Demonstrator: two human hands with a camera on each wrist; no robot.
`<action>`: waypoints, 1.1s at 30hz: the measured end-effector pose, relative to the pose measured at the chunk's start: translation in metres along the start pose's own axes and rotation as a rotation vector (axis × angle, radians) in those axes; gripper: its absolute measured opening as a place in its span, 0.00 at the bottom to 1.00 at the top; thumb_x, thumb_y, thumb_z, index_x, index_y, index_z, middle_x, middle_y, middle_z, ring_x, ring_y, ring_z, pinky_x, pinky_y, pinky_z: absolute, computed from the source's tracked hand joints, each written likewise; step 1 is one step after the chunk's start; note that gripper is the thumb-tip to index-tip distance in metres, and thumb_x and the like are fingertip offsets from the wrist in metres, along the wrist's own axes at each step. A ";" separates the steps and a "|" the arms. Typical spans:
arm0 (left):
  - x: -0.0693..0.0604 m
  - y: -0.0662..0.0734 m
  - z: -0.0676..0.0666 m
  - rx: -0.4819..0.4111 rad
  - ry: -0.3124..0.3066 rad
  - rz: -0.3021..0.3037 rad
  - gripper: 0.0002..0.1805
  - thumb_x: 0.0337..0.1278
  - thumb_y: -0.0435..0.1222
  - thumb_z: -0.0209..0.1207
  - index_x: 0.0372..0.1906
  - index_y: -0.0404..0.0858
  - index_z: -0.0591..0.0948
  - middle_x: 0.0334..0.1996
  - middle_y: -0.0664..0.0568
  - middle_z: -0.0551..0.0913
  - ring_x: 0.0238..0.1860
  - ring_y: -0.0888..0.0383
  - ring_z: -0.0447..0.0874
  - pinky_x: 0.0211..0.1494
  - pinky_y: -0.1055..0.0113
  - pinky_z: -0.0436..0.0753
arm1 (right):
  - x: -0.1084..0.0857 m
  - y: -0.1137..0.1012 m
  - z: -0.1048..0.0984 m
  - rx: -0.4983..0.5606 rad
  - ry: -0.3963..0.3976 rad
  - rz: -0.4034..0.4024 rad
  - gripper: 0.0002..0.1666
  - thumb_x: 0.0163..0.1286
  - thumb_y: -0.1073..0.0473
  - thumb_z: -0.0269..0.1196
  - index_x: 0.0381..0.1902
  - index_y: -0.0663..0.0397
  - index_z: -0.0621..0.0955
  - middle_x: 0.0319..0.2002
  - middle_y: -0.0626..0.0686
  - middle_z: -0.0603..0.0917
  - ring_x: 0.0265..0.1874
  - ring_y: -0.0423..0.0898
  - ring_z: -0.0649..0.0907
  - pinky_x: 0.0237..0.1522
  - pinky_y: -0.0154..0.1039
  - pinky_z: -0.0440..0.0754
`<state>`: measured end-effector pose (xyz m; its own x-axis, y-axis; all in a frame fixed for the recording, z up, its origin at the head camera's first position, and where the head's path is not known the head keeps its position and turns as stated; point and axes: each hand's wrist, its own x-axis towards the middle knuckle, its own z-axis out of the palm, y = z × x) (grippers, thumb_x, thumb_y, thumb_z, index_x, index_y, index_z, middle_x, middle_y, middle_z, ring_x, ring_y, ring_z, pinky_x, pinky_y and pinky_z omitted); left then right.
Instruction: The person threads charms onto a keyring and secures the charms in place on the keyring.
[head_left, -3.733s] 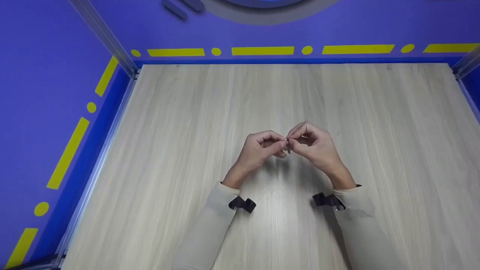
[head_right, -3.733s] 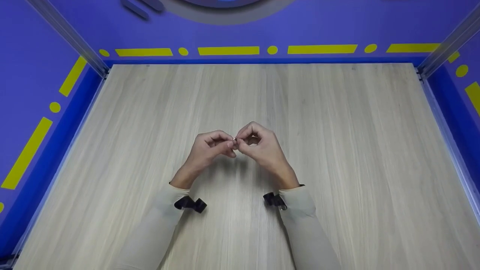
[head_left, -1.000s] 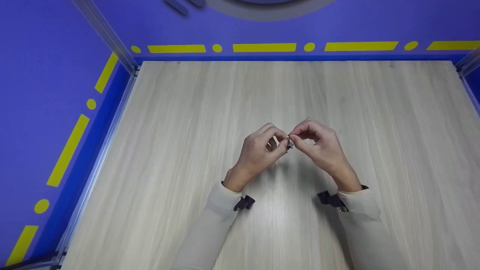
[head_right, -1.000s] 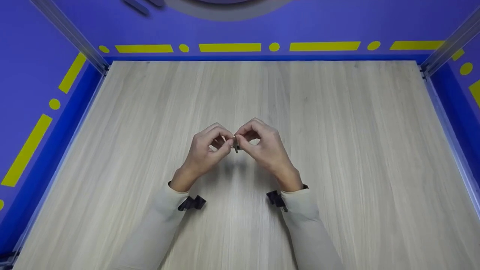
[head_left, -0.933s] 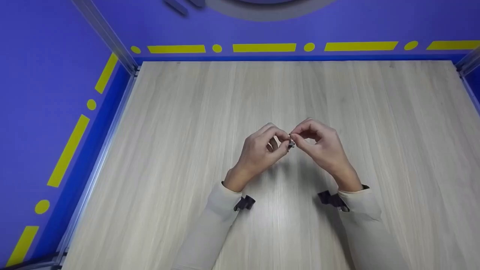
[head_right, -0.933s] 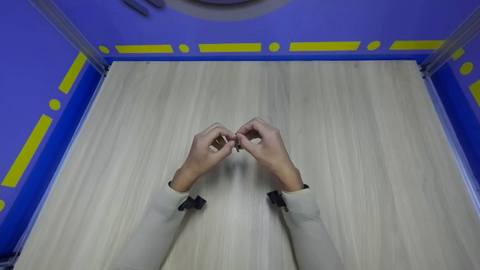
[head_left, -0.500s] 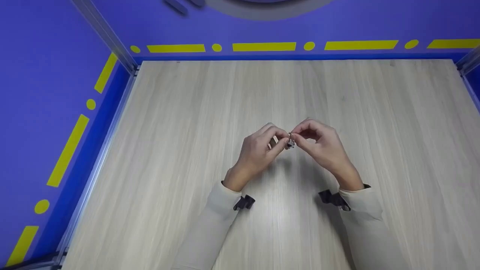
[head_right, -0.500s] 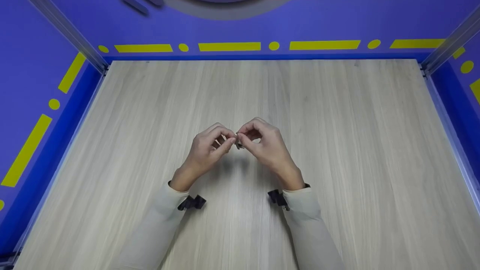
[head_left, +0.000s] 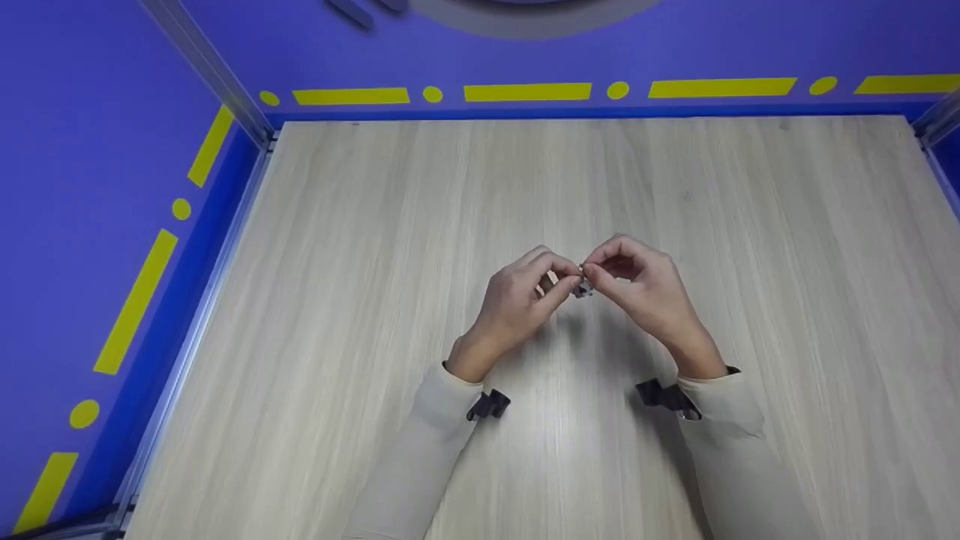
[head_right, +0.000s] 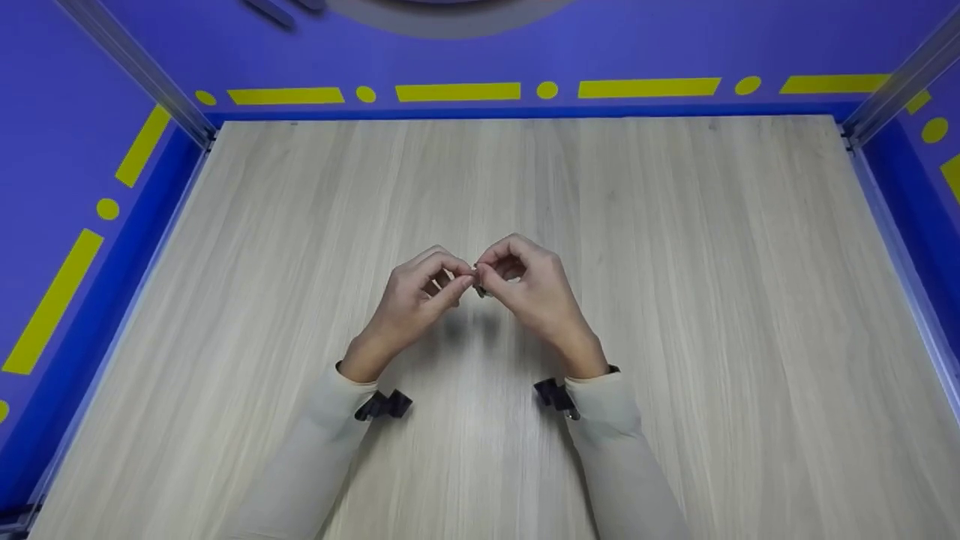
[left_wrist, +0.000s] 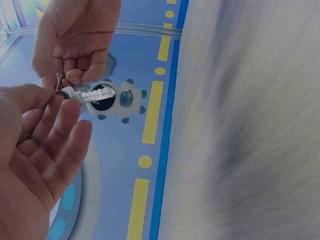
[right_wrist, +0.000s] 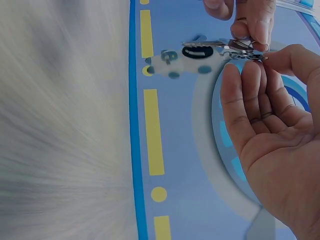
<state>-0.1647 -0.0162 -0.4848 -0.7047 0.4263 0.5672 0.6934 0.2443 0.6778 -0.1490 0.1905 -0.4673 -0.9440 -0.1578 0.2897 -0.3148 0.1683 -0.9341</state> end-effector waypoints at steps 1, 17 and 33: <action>0.000 0.000 0.000 0.011 -0.004 -0.005 0.04 0.73 0.32 0.66 0.43 0.34 0.84 0.38 0.49 0.86 0.32 0.58 0.85 0.35 0.64 0.86 | 0.000 0.000 0.000 0.002 0.000 0.003 0.03 0.70 0.77 0.67 0.37 0.68 0.84 0.36 0.58 0.86 0.37 0.46 0.87 0.45 0.34 0.86; -0.001 0.000 0.000 0.013 -0.036 -0.023 0.05 0.74 0.33 0.65 0.45 0.35 0.83 0.39 0.50 0.85 0.31 0.57 0.86 0.34 0.69 0.84 | 0.000 -0.001 0.000 0.042 0.003 0.051 0.04 0.70 0.78 0.67 0.37 0.69 0.84 0.35 0.55 0.86 0.34 0.45 0.87 0.41 0.32 0.86; -0.001 0.001 0.000 0.066 -0.026 -0.043 0.06 0.75 0.35 0.64 0.45 0.36 0.84 0.40 0.51 0.85 0.32 0.57 0.84 0.36 0.63 0.85 | 0.000 -0.004 0.001 -0.044 -0.003 0.015 0.05 0.69 0.78 0.67 0.36 0.67 0.84 0.35 0.54 0.86 0.35 0.44 0.86 0.43 0.32 0.85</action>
<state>-0.1638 -0.0162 -0.4847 -0.7305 0.4367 0.5250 0.6715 0.3197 0.6684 -0.1477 0.1884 -0.4634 -0.9482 -0.1582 0.2754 -0.3052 0.2136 -0.9280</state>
